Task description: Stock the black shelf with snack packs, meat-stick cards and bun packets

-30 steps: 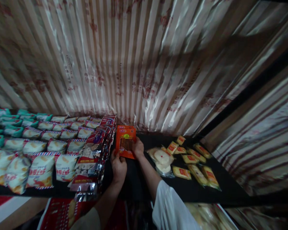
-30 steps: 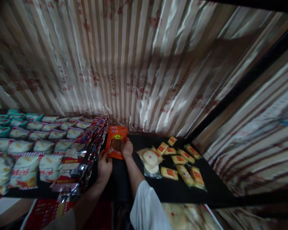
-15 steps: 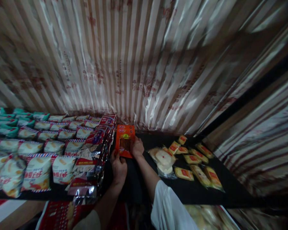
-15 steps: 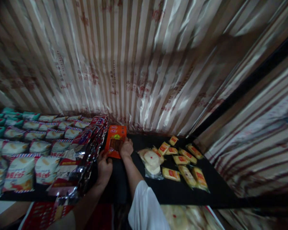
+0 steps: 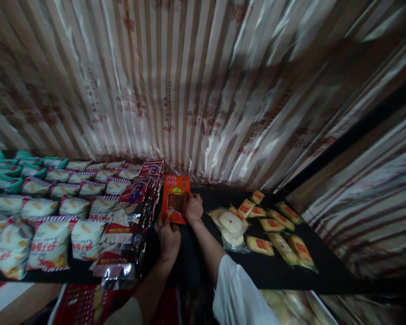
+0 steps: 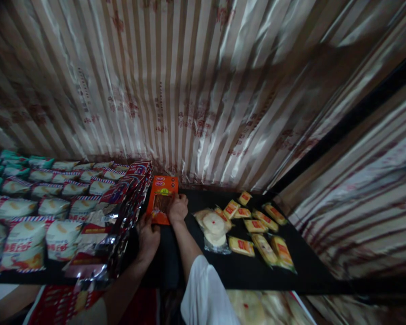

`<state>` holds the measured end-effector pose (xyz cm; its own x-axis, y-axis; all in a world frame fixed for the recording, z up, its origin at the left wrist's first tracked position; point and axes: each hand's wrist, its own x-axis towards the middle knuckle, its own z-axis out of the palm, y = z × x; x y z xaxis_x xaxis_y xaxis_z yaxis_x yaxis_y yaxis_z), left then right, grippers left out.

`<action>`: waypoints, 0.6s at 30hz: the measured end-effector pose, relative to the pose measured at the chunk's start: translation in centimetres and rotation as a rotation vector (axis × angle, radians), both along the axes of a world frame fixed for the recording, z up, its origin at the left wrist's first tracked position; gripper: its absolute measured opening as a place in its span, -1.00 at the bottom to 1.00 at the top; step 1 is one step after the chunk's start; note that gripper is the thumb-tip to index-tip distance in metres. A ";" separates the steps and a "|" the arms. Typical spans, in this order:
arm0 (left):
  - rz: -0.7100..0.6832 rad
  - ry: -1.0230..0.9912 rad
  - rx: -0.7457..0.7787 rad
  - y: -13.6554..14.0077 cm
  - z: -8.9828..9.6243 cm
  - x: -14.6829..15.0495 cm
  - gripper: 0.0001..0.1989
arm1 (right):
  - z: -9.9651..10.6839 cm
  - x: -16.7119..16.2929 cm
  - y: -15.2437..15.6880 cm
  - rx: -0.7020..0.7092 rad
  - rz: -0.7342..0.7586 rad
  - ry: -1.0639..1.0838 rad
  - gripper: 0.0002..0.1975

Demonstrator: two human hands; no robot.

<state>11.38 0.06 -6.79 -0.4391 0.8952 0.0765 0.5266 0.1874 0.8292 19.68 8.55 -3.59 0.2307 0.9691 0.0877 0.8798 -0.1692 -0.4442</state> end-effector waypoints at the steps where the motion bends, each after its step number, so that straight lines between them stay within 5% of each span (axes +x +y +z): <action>1: -0.013 0.005 0.008 -0.1 0.2 0.1 -0.51 | 0.0 0.0 0.0 0.016 0.001 -0.005 -0.66; 10: -0.181 0.031 0.209 -5.6 2.0 0.2 -0.58 | 0.8 -1.0 -4.4 0.315 0.099 0.213 -0.66; 14: -0.349 -0.069 0.328 -11.3 1.9 -1.4 -0.63 | 1.2 -2.4 -10.2 0.393 0.168 0.469 -0.67; 18: -0.481 -0.163 0.162 -17.7 1.1 -4.7 -0.69 | 1.1 -3.8 -17.6 0.301 0.315 0.703 -0.70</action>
